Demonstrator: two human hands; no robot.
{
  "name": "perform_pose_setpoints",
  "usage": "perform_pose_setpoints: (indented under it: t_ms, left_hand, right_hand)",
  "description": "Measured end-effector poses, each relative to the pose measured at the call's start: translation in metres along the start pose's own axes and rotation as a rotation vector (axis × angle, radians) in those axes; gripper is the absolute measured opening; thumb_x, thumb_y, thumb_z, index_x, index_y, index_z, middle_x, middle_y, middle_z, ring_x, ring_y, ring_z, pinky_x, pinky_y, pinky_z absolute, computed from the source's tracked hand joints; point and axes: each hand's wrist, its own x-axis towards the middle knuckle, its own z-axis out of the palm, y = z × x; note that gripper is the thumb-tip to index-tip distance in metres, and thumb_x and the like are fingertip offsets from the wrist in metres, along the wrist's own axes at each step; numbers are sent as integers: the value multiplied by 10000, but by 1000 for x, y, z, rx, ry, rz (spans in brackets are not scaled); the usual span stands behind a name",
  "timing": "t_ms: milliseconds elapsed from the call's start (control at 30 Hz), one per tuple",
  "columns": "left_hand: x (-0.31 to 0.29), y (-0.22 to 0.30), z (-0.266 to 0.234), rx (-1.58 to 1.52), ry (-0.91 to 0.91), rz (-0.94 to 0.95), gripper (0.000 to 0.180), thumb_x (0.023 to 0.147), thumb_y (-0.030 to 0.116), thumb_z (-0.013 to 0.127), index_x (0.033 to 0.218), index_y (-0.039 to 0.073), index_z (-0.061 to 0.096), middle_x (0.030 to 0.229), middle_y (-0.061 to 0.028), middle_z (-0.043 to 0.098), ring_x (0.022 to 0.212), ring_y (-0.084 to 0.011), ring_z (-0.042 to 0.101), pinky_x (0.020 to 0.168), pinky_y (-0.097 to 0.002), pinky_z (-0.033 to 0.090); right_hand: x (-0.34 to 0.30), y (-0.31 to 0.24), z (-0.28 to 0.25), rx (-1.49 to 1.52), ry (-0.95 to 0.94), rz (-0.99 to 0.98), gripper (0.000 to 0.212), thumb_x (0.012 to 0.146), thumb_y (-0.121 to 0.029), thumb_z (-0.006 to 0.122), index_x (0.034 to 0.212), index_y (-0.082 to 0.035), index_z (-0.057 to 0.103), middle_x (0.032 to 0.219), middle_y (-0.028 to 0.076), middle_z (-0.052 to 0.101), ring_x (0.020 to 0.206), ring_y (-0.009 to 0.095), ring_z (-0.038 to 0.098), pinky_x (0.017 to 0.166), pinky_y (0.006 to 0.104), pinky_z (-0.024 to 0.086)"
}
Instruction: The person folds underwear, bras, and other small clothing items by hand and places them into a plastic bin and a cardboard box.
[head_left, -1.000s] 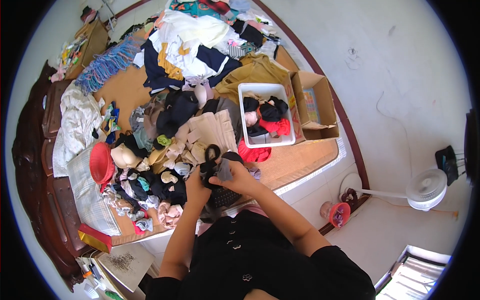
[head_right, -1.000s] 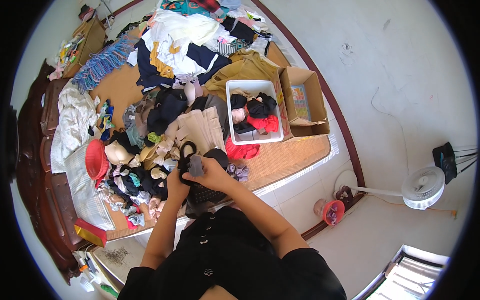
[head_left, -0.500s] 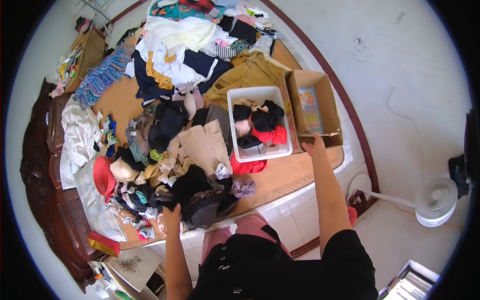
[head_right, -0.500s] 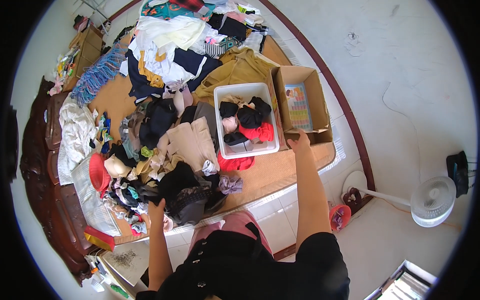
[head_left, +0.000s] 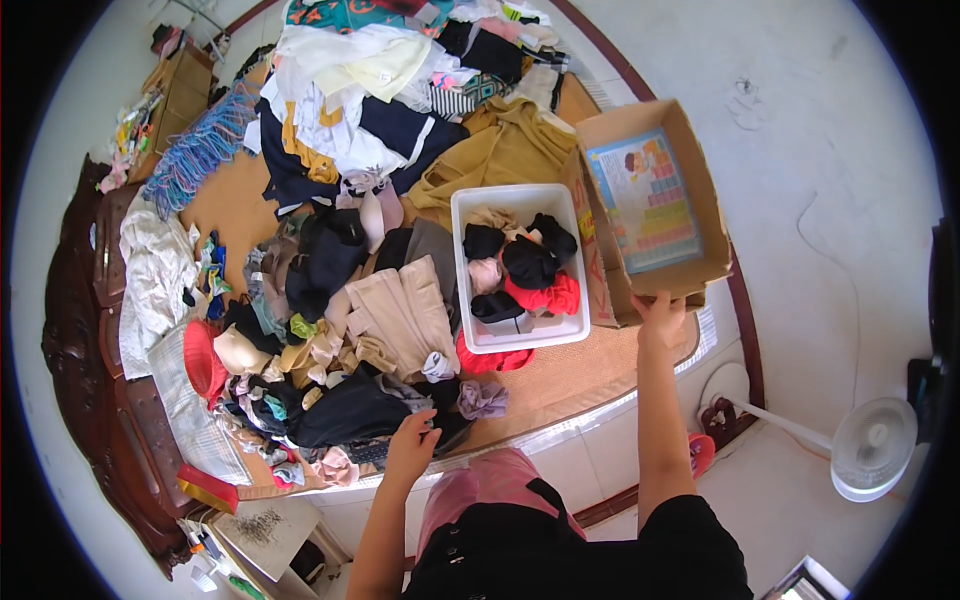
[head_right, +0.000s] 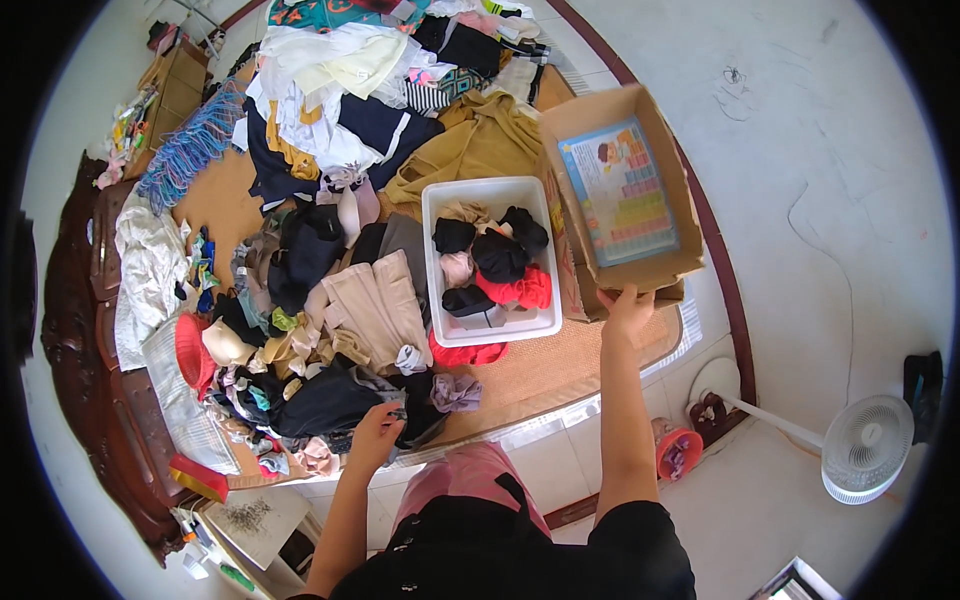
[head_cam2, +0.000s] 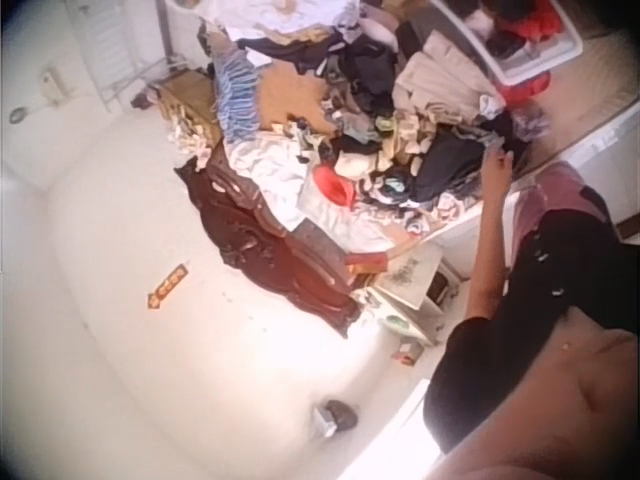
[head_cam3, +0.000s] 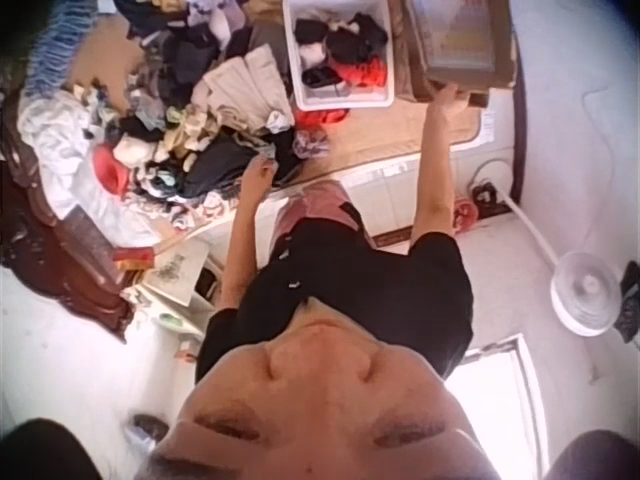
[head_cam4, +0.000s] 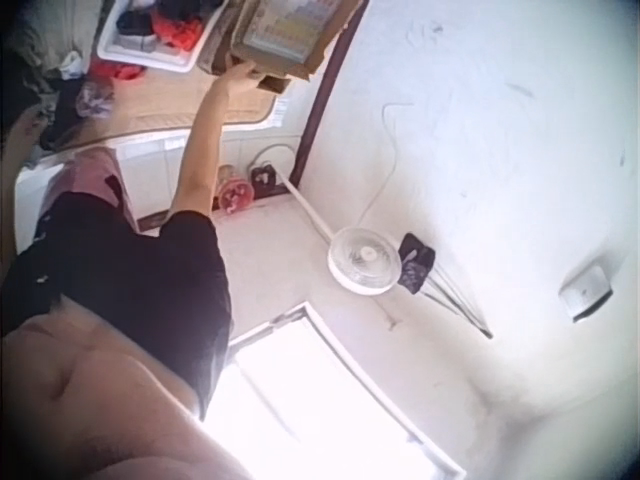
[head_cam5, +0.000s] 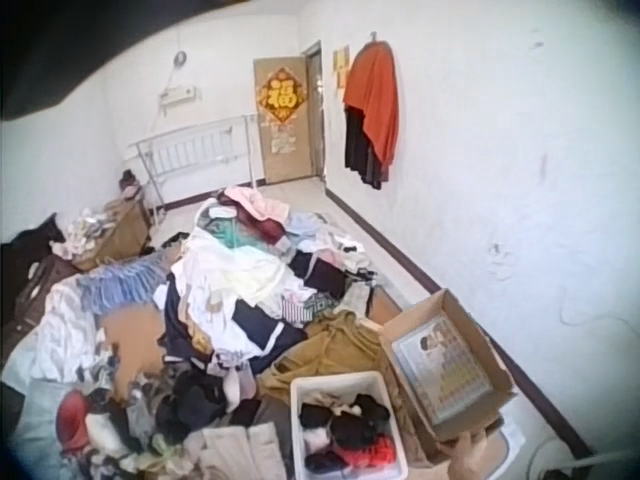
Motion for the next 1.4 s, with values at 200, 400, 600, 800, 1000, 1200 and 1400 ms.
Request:
perform_pose_setpoints:
  t_ms: [200,400,600,800,1000,1200,1400]
  left_hand:
    - [23,42,12,147,-47,167,343,802,125,624,1134,64,564,1060,-119,593,881,-246,611,723,-312,487]
    - [45,57,27,178,-109,217,323,794,150,611,1100,61,556,1076,-133,587,974,-323,569,804,-381,463]
    - [73,35,51,206,-90,320,361,784,154,625,1124,56,555,1078,-146,587,963,-318,576,807,-382,465]
    - [114,-28,80,27,25,10,466,810,224,629,1194,-10,507,975,-176,630,845,-267,627,754,-346,483]
    - [174,-61,110,-141,-2,-90,515,826,244,627,1261,32,448,1035,-160,623,886,-230,615,769,-309,472]
    - [212,-38,140,-350,-75,-284,348,854,130,572,1174,59,454,1021,-113,576,870,-217,591,622,-309,530]
    - [218,-46,144,-687,-78,-311,301,665,-49,484,957,-32,555,881,-109,582,771,-209,569,639,-308,486]
  right_hand:
    - [10,-54,26,-136,-187,-251,362,847,-47,442,1204,10,444,1030,105,562,792,199,601,569,298,568]
    - [65,-93,143,-262,-398,-318,302,842,-96,512,1117,21,559,931,95,620,740,139,614,550,272,519]
    - [110,-14,155,-654,-409,-621,456,817,-253,587,1219,-47,520,1092,170,594,931,309,597,807,373,477]
    - [65,70,40,-1254,-743,-397,467,780,-351,619,1107,-26,552,1057,228,591,965,392,570,819,453,460]
    - [27,119,-63,-1554,-610,-382,345,840,-337,529,801,-3,607,747,240,622,718,407,616,686,474,496]
    - [-62,144,-129,-1605,-478,-112,319,812,-377,589,926,-81,620,761,220,627,739,405,607,686,484,477]
    - [-143,158,-137,-1478,-405,40,262,836,-317,558,897,-67,605,762,233,619,751,427,597,717,497,462]
